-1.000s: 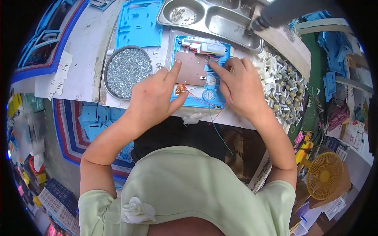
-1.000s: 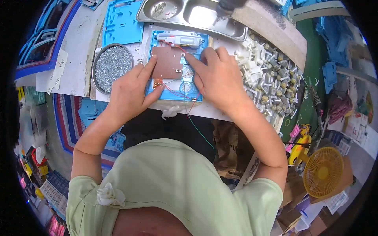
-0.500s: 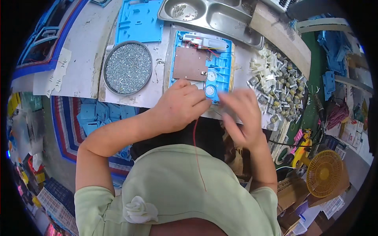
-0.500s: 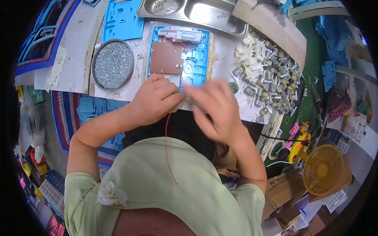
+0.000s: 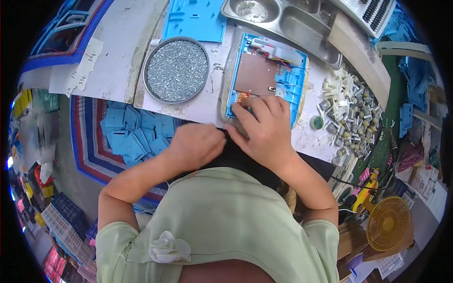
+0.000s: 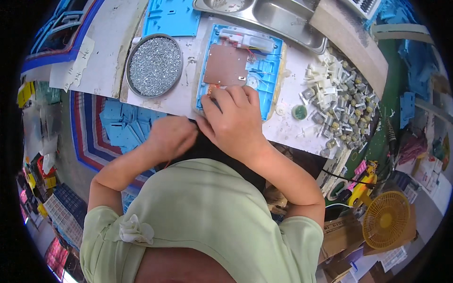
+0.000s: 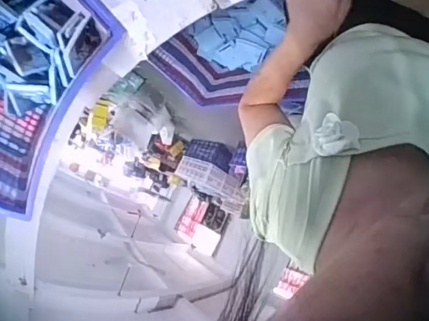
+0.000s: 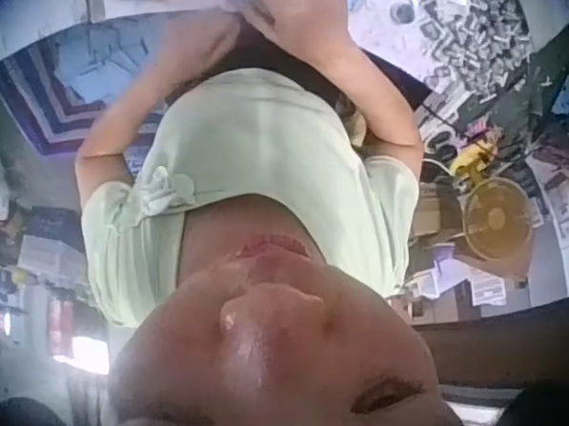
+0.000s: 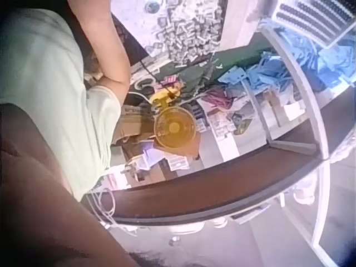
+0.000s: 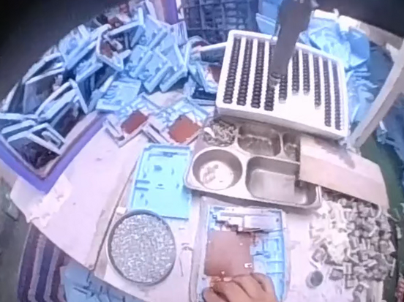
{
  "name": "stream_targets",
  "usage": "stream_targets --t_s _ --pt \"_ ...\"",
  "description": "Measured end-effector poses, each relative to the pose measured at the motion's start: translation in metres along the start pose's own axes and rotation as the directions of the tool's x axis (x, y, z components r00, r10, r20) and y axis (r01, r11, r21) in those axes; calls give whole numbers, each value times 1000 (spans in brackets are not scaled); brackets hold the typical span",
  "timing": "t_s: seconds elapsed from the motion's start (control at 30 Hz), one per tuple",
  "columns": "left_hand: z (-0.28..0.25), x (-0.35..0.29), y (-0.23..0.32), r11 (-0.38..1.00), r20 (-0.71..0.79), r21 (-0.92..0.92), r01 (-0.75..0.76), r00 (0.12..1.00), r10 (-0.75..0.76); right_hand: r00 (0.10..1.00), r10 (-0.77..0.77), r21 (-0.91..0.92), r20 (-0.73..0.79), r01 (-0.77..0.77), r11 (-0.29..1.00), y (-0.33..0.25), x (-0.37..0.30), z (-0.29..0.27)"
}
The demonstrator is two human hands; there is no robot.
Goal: Assembling the internal components of a blue plastic electronic toy casing, including screws and soldering.
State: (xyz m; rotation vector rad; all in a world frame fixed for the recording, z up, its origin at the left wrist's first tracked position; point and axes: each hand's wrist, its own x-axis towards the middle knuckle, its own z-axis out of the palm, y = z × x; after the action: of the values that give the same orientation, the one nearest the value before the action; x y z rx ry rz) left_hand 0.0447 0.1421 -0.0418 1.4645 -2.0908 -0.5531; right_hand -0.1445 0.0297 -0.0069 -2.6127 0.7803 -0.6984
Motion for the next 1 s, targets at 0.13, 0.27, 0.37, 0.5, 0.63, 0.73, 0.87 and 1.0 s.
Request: stream_targets --t_s 0.13,0.27,0.37,0.5,0.63,0.73,0.87,1.0 --pt "-23 16 1 986 228 -133 -98 965 127 999 5 -56 -35 -7 998 5 -7 12" --pt "-40 46 -9 962 3 -271 39 999 -39 999 39 -63 36 -37 997 -1 -6 5" --pt "-17 52 -26 986 -126 -118 -122 986 107 967 -74 104 244 50 993 23 12 -32" --pt "-15 53 -30 966 -98 -188 -176 982 160 880 471 351 -68 -421 836 148 52 -115" --pt "-21 51 -29 968 -47 -221 -118 993 110 928 -6 -395 -372 -153 906 246 158 -136" --pt "-20 60 -26 959 -33 -250 -137 991 133 857 -205 -380 -472 11 925 325 197 -109" --pt "-23 53 -25 966 -35 -244 -90 996 84 863 -346 -648 -368 29 761 312 229 -93" --pt "-22 53 -24 973 -34 -223 -63 998 57 826 -363 -604 -432 34 796 324 227 -103"
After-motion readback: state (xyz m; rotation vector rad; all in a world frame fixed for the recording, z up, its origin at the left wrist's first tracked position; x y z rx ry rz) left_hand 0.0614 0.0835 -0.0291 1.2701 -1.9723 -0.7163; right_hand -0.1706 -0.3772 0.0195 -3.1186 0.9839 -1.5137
